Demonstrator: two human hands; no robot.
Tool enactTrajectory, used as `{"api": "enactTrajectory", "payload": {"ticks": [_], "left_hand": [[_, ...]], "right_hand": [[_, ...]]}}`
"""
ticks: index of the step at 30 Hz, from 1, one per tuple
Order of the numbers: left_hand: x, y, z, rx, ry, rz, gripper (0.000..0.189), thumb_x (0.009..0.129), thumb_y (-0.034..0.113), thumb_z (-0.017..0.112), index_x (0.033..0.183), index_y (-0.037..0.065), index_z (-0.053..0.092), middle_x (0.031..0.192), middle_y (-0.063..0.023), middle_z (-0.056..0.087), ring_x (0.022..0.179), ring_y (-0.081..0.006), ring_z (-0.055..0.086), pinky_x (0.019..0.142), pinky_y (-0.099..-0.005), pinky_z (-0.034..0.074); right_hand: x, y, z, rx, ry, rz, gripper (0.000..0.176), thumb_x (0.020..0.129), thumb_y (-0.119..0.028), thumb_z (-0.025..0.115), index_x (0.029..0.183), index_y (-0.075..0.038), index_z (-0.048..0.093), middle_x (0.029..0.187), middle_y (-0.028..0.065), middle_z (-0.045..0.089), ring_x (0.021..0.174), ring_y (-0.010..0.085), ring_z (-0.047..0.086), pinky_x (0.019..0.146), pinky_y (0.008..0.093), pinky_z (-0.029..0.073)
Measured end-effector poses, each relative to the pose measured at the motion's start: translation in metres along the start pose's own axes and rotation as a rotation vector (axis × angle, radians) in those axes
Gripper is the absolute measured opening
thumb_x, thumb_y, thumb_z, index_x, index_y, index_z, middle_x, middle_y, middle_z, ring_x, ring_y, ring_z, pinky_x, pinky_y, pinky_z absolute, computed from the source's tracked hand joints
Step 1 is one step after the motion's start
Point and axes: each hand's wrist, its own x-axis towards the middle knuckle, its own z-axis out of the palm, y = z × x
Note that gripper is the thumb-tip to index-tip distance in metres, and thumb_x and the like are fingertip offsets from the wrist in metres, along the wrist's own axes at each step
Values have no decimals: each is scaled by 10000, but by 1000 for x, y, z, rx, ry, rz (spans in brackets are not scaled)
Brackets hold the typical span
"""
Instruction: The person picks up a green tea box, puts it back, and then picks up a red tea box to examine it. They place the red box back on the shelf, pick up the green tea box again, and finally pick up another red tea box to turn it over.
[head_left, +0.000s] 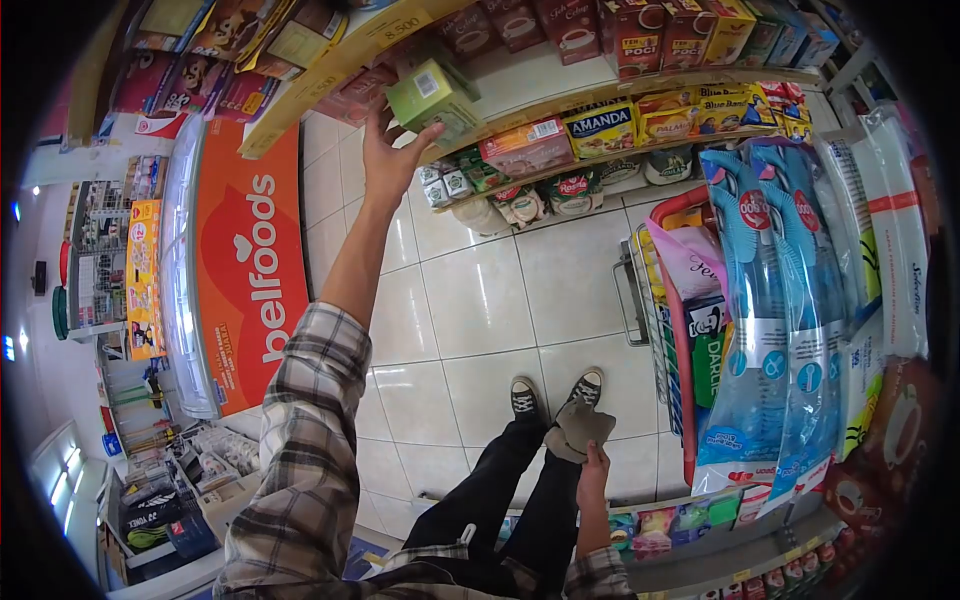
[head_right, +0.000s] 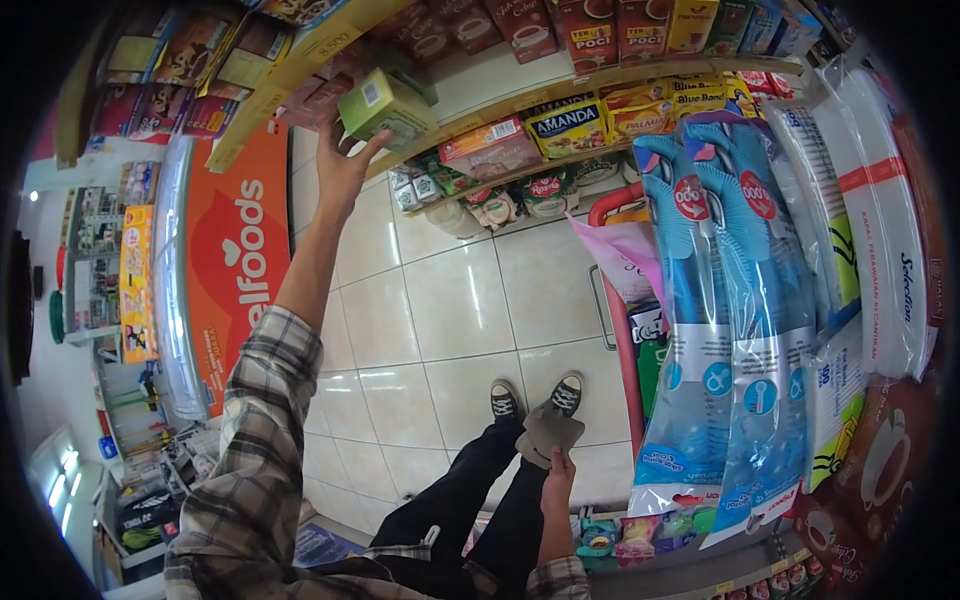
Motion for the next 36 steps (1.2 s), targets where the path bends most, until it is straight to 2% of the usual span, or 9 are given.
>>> {"api": "enactTrajectory", "payload": {"ticks": [12,16,22,24,28,30,32,33,36], "left_hand": [[14,2,11,-59,17,-27,818,681,126,823,1326,-34,345,1262,-177,472,1106,-296,539,928,-372,474],[18,0,20,-255,13,-64,802,684,128,826,1296,-45,338,1250,-206,470,1058,-300,569,891,-348,493],[24,-8,35,-167,32,26,751,678,154,838,1214,-55,355,1073,-190,590,996,-235,598,864,-308,491],[26,-11,40,-141,68,65,746,669,161,845,1193,-60,362,1046,-187,603,999,-234,596,868,-304,485],[21,4,48,-25,115,-157,1097,691,295,829,1446,-11,95,1345,-257,407,1221,-286,453,1005,-400,395],[21,7,54,68,168,-42,1046,690,277,832,1420,-42,154,1268,-242,471,1168,-278,495,948,-366,436],[27,-4,59,257,300,91,988,686,267,836,1386,-68,224,1247,-241,487,1131,-277,521,914,-344,454],[25,5,61,193,257,150,894,680,265,841,1310,-89,314,1219,-232,503,1077,-276,546,882,-331,466],[25,11,66,108,208,167,840,678,270,842,1256,-89,350,1193,-217,515,1048,-272,551,876,-342,465]], "right_hand": [[3,13,1,-4,-7,45,465,912,-315,587,1181,61,537,1120,82,593,1014,147,542,867,273,392],[6,17,-1,1,-37,48,462,919,-308,574,1186,67,537,1124,87,593,1009,154,549,872,276,396],[4,20,2,31,-50,96,480,924,-300,566,1219,73,507,1168,106,575,1047,163,543,902,284,391],[1,21,6,65,-27,110,459,907,-320,593,1179,43,528,1100,67,577,965,133,538,850,276,395],[4,26,9,90,-43,140,400,888,-340,623,1095,-4,558,1007,30,566,877,103,510,803,274,387],[4,31,13,95,-27,157,394,886,-342,626,1082,-6,560,1016,37,567,898,111,513,818,277,386],[4,36,17,91,-40,188,454,910,-320,596,1170,47,537,1137,81,573,1050,142,514,928,281,357],[3,39,19,89,-46,204,485,922,-309,581,1214,74,525,1197,103,576,1127,158,514,983,283,342],[4,46,29,141,-94,142,483,927,-315,571,1212,73,528,1195,106,578,1124,162,517,984,284,342]]}}
